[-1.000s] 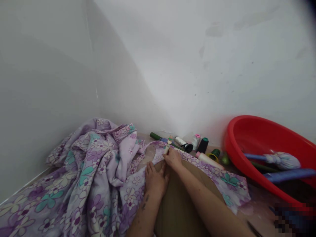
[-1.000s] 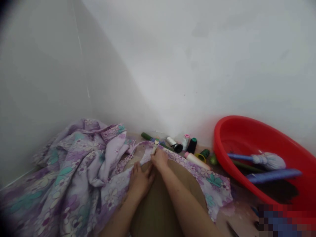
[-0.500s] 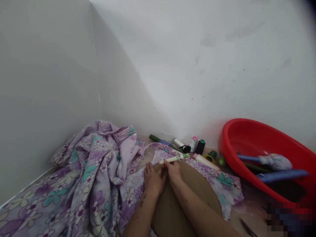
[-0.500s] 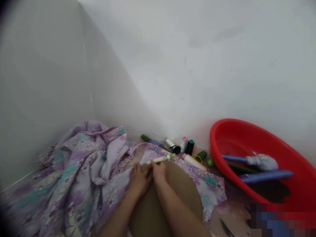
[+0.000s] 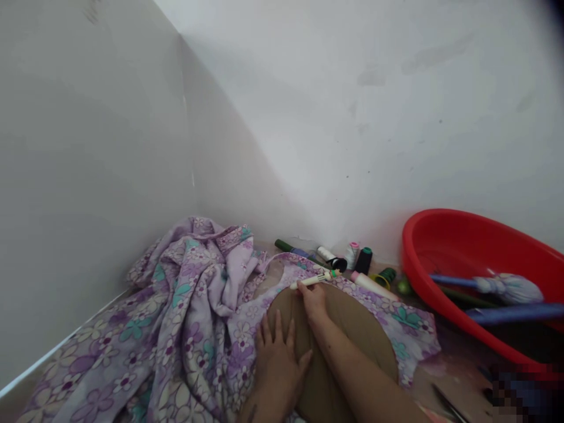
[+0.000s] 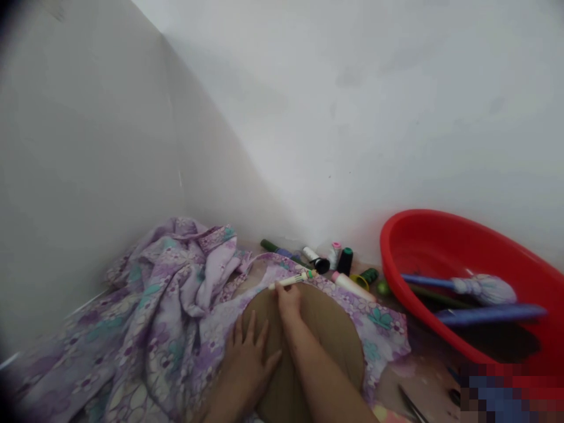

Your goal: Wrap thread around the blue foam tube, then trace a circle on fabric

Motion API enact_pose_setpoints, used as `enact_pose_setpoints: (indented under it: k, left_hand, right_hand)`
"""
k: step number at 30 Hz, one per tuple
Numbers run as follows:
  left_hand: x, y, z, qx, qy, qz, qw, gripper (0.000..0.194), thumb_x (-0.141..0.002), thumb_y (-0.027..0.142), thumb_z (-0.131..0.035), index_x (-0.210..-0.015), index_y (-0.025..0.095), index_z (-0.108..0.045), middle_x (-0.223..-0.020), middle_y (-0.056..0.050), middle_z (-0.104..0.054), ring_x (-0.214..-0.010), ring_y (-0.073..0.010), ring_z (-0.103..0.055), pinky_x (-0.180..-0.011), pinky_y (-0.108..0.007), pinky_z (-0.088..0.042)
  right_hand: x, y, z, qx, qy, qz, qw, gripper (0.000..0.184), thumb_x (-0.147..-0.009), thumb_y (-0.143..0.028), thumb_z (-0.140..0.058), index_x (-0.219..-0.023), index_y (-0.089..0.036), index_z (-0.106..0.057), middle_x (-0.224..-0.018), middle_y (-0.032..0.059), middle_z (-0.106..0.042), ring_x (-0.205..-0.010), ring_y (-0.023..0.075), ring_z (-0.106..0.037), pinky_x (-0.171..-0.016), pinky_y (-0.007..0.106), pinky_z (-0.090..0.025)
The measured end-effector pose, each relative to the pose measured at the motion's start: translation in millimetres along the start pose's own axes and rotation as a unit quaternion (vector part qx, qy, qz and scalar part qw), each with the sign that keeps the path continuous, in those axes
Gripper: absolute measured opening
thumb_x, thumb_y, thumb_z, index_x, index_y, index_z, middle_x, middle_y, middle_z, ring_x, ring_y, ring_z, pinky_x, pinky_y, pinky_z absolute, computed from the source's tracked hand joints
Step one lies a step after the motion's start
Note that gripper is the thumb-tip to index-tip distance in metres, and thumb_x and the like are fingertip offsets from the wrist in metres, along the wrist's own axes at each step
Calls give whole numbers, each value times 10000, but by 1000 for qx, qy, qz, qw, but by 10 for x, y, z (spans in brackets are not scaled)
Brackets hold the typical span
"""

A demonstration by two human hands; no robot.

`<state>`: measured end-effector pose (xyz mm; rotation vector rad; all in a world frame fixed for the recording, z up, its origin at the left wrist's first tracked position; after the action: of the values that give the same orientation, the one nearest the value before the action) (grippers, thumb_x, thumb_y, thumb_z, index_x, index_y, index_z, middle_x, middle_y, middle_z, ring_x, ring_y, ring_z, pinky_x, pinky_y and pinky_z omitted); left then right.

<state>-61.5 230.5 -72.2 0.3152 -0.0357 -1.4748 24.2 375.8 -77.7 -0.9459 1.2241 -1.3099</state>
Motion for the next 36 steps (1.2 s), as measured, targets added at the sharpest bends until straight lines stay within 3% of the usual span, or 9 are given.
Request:
enact_pose_setpoints:
  k: [3,11,20,24,27,30,36]
  left_hand:
    - [23,-12,22,3,-2,9,1000,637,-727,639,-244,-1248,297,-377,-1372,-53,-275,-1226,-415,-131,-939,-560,-76]
    - [10,-12,15,-10,-3,5,1000,635,-716,648,-234,-1227,313,-406,-1354,-41,-314,-1176,-450,-213,-897,-566,-140]
    - [1,-22,-7,-3,6,4,1000,653,-708,650,-245,-1240,301,-389,-1347,-57,-322,-1159,-459,-227,-891,-569,-140]
    - [3,-18,-34,-6,17,3,1000,654,-714,630,-261,-1275,300,-322,-1368,-52,-278,-1152,-469,-219,-883,-580,-131]
    - [1,-15,-62,-9,14,4,1000,650,-711,618,-283,-1284,311,-297,-1374,-46,-265,-1146,-474,-218,-879,-590,-122]
    - [-1,-16,-54,-8,16,2,1000,637,-716,605,-290,-1284,318,-292,-1382,-41,-240,-1161,-465,-194,-889,-591,-106]
    - [3,-22,-14,4,6,1,1000,621,-722,597,-288,-1279,325,-301,-1374,-38,-249,-1182,-461,-144,-893,-598,-100]
  right_hand:
    - [19,-21,-4,0,1,5,1000,275,-678,-365,-470,-771,-119,-551,-743,92,-648,-686,194,-609,-596,243,-455]
    - [5,-46,-49,-1,-11,38,999,284,-631,-387,-502,-741,-129,-552,-717,81,-638,-662,198,-592,-582,264,-451]
    - [92,-260,-343,60,-149,83,983,216,-596,-255,-573,-783,-147,-588,-753,42,-652,-692,181,-586,-615,261,-449]
    - [163,-323,-377,119,-179,89,973,211,-578,-244,-613,-776,-172,-612,-744,28,-651,-722,191,-581,-646,271,-425]
    - [217,-411,-399,239,-191,118,945,220,-619,-289,-592,-811,-182,-610,-769,29,-650,-738,190,-578,-646,267,-401]
    - [269,-507,-435,365,-202,150,896,254,-661,-343,-551,-861,-193,-599,-806,34,-651,-746,189,-579,-619,257,-382]
    - [312,-570,-486,432,-218,173,858,270,-676,-363,-525,-882,-201,-589,-834,46,-653,-769,206,-584,-613,261,-374]
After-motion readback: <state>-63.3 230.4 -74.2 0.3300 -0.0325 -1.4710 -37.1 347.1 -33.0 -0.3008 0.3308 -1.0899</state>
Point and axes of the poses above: each hand's wrist, its own x-axis away from the middle knuckle, its own z-axis out of the back of the hand, y = z × x, the point moved 4 cm from there along -x, towards the middle knuckle
